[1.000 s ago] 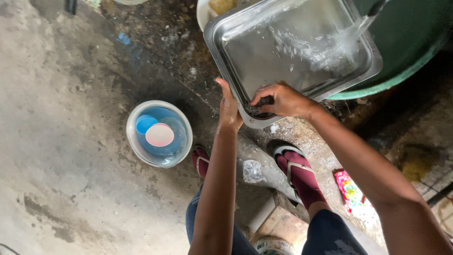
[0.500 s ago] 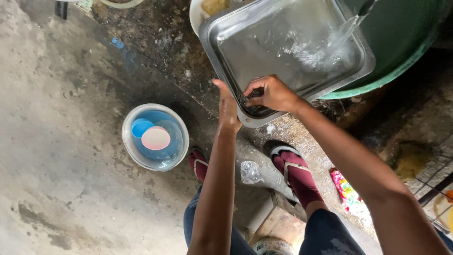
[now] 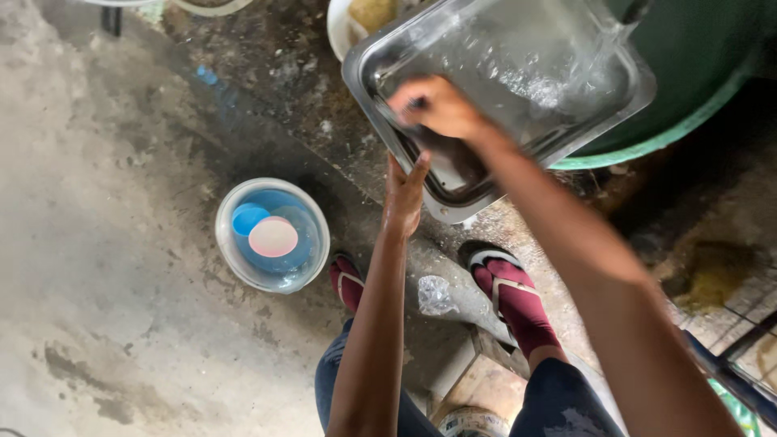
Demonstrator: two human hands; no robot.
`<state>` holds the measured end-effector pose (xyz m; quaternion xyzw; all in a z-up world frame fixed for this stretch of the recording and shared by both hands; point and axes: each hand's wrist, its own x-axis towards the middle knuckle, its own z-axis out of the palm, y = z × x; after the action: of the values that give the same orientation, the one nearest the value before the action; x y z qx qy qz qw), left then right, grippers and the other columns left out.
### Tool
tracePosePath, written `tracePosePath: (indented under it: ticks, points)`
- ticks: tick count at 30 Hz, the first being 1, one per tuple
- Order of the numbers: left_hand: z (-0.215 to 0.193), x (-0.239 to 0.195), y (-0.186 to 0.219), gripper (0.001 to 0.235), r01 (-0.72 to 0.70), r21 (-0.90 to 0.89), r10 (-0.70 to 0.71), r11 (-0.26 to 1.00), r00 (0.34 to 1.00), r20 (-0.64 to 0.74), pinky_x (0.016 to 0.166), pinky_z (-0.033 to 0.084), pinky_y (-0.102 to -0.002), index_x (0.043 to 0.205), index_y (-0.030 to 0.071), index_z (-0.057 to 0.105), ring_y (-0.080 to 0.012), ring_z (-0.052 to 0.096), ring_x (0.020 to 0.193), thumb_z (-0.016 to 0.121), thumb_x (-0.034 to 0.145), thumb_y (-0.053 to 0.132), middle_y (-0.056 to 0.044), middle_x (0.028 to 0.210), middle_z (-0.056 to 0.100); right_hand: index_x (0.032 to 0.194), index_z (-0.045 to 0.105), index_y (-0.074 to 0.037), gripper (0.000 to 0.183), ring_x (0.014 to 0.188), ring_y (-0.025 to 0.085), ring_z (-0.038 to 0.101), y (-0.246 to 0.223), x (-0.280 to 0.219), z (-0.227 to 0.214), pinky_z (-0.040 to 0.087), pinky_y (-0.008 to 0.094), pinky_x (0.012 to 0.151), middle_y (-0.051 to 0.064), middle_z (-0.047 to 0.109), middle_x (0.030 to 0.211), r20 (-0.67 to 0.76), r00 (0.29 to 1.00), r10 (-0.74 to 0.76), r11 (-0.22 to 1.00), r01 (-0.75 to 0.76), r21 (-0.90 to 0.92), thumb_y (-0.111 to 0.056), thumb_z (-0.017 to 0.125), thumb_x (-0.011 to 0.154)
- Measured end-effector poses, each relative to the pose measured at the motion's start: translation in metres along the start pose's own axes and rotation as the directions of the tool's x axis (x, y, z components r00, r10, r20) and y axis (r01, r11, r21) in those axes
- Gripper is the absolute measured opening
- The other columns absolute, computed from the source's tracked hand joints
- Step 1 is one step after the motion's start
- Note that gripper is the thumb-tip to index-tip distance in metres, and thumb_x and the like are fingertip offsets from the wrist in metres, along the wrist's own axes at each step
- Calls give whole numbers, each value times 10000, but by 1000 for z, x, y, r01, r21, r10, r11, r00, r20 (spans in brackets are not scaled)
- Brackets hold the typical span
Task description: The person washes several plates, bowls, and cups using a sponge and soap before rinsing them under running water, then scrubs and rinses a metal tray.
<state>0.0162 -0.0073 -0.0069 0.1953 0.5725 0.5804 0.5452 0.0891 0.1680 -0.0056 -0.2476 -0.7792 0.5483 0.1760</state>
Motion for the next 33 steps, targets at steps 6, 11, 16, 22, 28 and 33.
tracePosePath:
  ticks: [6, 11, 16, 22, 28, 33]
  points:
    - [9, -3, 8, 904, 194, 99, -187, 976, 979, -77, 1142, 358, -590, 1626, 192, 117, -366, 372, 1456, 584, 905, 474, -201, 1554, 391, 1090, 749, -166, 186, 1070, 216, 699, -7, -2, -1, 543, 449, 1012, 38, 753, 1169, 18, 992, 128, 982, -124, -144, -132, 769, 909]
    - [6, -1, -14, 859, 89, 154, -82, 984, 995, -49, 1233, 277, -514, 1647, 128, 110, -341, 327, 1506, 601, 1011, 434, -179, 1640, 303, 1193, 717, -165, 355, 1094, 323, 699, 8, 37, 52, 617, 408, 973, 177, 683, 1263, -409, 895, 176, 960, -248, -130, -16, 662, 875]
    - [9, -12, -15, 806, 74, -117, -72, 990, 997, 26, 1050, 444, -491, 1654, 115, 134, -294, 437, 1347, 602, 1017, 275, -185, 1538, 383, 1107, 776, -146, 392, 1153, 501, 606, 16, -16, 20, 528, 545, 999, 350, 588, 1259, -224, 948, -225, 881, 99, -464, -107, 823, 720]
    - [21, -17, -4, 959, 91, -282, -147, 955, 972, -183, 975, 530, -392, 1632, 267, 129, -279, 546, 1230, 587, 854, -55, -167, 1424, 478, 1245, 652, -70, 484, 1109, 428, 624, 48, -40, -56, 520, 510, 958, 275, 647, 1173, -304, 865, 400, 658, -501, -562, -121, 789, 784]
    - [32, -5, 35, 894, -237, 25, 235, 971, 933, -272, 863, 542, -327, 1647, 153, 290, -268, 601, 1061, 488, 848, -195, -201, 1432, 540, 1105, 763, -43, 236, 1071, 435, 642, -24, -134, -83, 514, 509, 970, 260, 675, 1131, -409, 868, 281, 629, -489, -605, -54, 730, 871]
    - [45, -4, 81, 853, -494, 327, 554, 806, 824, -120, 956, 526, -292, 1642, 91, 297, -237, 542, 1291, 431, 874, -257, -194, 1618, 416, 1219, 709, -12, 322, 1081, 382, 653, -100, -197, -52, 541, 473, 997, 221, 686, 1131, -410, 912, -31, 796, -226, -562, -49, 711, 899]
